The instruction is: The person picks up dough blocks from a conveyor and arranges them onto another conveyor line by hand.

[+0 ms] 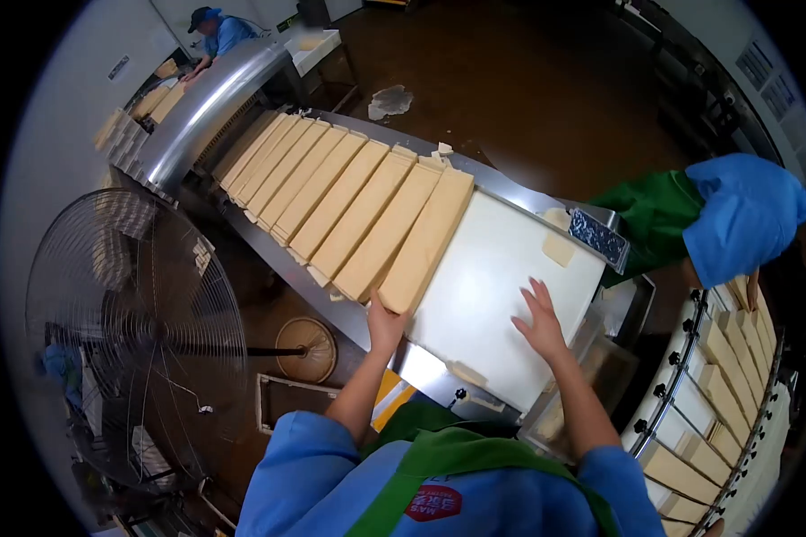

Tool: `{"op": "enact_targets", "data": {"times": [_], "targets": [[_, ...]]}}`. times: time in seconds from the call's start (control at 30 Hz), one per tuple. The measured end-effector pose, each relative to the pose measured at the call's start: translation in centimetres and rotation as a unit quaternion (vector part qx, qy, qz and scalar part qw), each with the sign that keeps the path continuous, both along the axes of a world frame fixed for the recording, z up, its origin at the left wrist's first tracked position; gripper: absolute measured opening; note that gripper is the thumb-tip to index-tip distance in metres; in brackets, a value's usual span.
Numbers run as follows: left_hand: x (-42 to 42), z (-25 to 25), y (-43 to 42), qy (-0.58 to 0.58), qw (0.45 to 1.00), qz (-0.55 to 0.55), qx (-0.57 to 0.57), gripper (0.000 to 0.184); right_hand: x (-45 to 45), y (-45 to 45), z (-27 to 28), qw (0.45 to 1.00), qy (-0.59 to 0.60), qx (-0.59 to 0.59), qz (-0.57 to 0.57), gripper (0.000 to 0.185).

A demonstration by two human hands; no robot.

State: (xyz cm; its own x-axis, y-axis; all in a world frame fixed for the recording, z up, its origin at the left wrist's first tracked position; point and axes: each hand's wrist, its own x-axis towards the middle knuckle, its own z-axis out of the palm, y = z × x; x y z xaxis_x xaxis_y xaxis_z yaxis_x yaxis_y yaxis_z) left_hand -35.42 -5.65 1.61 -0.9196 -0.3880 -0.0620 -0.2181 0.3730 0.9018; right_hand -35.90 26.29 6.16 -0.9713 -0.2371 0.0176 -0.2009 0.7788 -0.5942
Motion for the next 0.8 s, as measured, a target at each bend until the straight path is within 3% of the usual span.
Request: {"op": "enact_targets", "data": {"times": [0.07, 0.23, 0.33, 0.4, 0.47, 0.6, 0.67, 0.7, 0.73, 0.8], "targets": [[0.1, 0.2, -0.4, 0.013, 0.996, -0.074, -0.045, 0.075, -6.0, -2.1, -1.2, 0.999, 0.006, -0.006, 0.037, 0.059], [-0.2, 0.2, -0.7, -0.027, 0.995, -0.094, -0.008, 0.082, -21.4, -7.7, -3.1, 0.998, 0.028, 0.016, 0.062, 0.075], [0.3, -1.9, -0.9, -0.064, 0.984, -0.123, -0.111, 0.093, -28.5, -11.2, -4.9, 0.992, 0.005, 0.116, 0.047, 0.085], [-0.2, -0.6, -0.7, -0.154, 0.974, -0.126, -0.111, 0.098, -31.6, -12.3, -7.6, 0.984, 0.016, 0.168, 0.056, 0.081], [-0.6, -0.9, -0.8, -0.176, 0.966, -0.143, -0.123, 0.102, -31.0, -13.1, -6.4, 0.992, -0.041, 0.106, 0.055, 0.074], [-0.6, 0.5, -1.8, -0.208, 0.944, -0.208, -0.149, 0.097, -26.8, -8.4, -5.7, 0.997, 0.024, 0.066, -0.037, 0.056], [-0.9, 0.8, -2.5, -0.205, 0.929, -0.256, -0.170, 0.096, -23.4, -2.7, -7.0, 0.993, 0.069, -0.041, -0.090, 0.042], [-1.2, 0.8, -2.9, -0.198, 0.911, -0.305, -0.192, 0.094, -20.7, 0.0, -7.6, 0.966, 0.033, -0.222, -0.127, 0.032], [-1.8, 1.0, -3.1, -0.193, 0.910, -0.311, -0.193, 0.094, -18.1, 3.3, -6.9, 0.968, -0.043, -0.188, -0.162, 0.026], [-2.5, 1.2, -3.2, -0.167, 0.863, -0.399, -0.262, 0.090, -11.0, 7.2, -7.5, 0.907, -0.068, -0.336, -0.245, 0.022]]}}
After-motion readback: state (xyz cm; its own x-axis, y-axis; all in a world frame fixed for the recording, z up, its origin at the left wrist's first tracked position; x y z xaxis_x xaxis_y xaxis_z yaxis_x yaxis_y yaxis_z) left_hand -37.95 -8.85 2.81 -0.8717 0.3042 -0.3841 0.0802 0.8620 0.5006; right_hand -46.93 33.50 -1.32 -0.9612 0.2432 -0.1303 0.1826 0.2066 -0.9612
